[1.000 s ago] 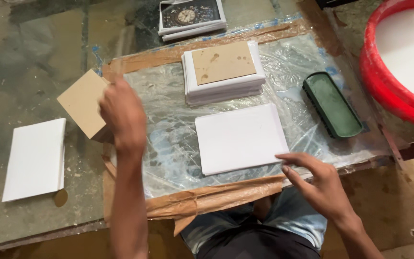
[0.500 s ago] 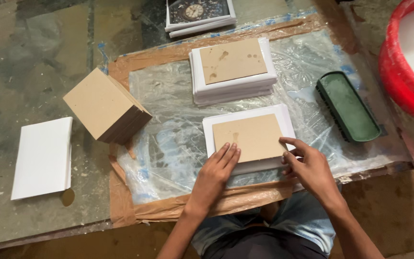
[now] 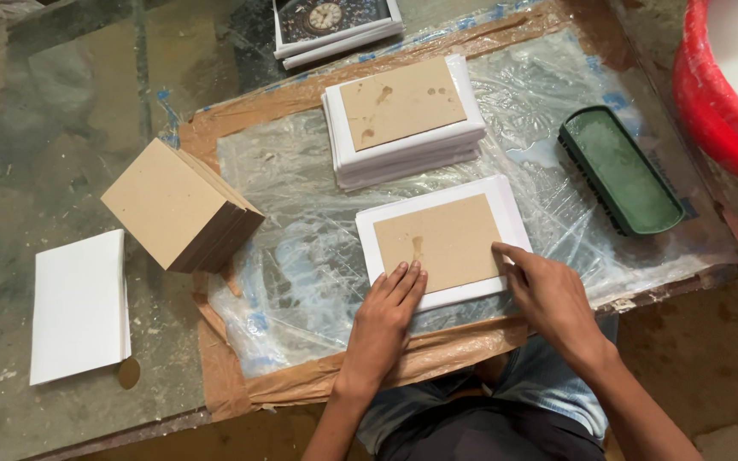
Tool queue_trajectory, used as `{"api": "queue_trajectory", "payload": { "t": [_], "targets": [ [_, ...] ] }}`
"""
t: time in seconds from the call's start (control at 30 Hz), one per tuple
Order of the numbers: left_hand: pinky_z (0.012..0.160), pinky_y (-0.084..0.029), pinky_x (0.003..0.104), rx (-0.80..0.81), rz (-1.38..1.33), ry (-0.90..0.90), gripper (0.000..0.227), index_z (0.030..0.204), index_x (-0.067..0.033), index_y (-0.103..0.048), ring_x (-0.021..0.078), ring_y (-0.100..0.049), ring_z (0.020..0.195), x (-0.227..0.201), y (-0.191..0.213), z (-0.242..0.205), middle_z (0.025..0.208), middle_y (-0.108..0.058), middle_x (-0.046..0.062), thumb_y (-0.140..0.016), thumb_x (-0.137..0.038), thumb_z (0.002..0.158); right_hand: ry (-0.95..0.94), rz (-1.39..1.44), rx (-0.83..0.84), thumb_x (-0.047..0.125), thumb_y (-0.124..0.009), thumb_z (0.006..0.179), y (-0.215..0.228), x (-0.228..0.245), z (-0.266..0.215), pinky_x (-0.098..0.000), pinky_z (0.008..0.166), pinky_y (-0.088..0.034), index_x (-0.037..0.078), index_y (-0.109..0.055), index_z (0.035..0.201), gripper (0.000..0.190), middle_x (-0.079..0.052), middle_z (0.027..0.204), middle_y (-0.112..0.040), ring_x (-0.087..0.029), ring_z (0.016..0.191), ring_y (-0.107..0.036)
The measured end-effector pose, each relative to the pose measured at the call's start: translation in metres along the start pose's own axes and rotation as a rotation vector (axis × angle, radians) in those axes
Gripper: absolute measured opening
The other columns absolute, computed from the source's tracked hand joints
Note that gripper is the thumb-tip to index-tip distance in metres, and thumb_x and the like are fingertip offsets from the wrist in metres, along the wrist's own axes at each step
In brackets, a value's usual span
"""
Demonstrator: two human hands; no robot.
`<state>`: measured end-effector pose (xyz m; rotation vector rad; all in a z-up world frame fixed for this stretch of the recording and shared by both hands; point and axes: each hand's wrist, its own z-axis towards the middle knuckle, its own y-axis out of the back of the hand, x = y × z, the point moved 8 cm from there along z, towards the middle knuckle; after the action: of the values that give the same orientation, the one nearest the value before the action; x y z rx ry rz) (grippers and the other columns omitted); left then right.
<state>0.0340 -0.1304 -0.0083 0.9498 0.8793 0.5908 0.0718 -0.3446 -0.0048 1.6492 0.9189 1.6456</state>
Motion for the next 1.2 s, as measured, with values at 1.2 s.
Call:
{"api": "queue_trajectory", "payload": {
  "t": [1.2],
  "targets": [
    [0.098,-0.047,0.044,-0.254,-0.265,0.620,0.047,0.137,-0.0029,-0.063,0.0348,-0.056,0.115,0.039,0.030,-0.024,0.123,-0.059,0.017,-0.070,-0.010,0.092,0.355,-0.253,-0.260,0.011,-0.075,0.083,-0.012,0.061,-0.015,-0.0422,0.088,-0.052,0.014,-0.072,0.127,0.045,-0.010,0.116,-0.068,-0.030,0.108,-0.063]
  ]
}}
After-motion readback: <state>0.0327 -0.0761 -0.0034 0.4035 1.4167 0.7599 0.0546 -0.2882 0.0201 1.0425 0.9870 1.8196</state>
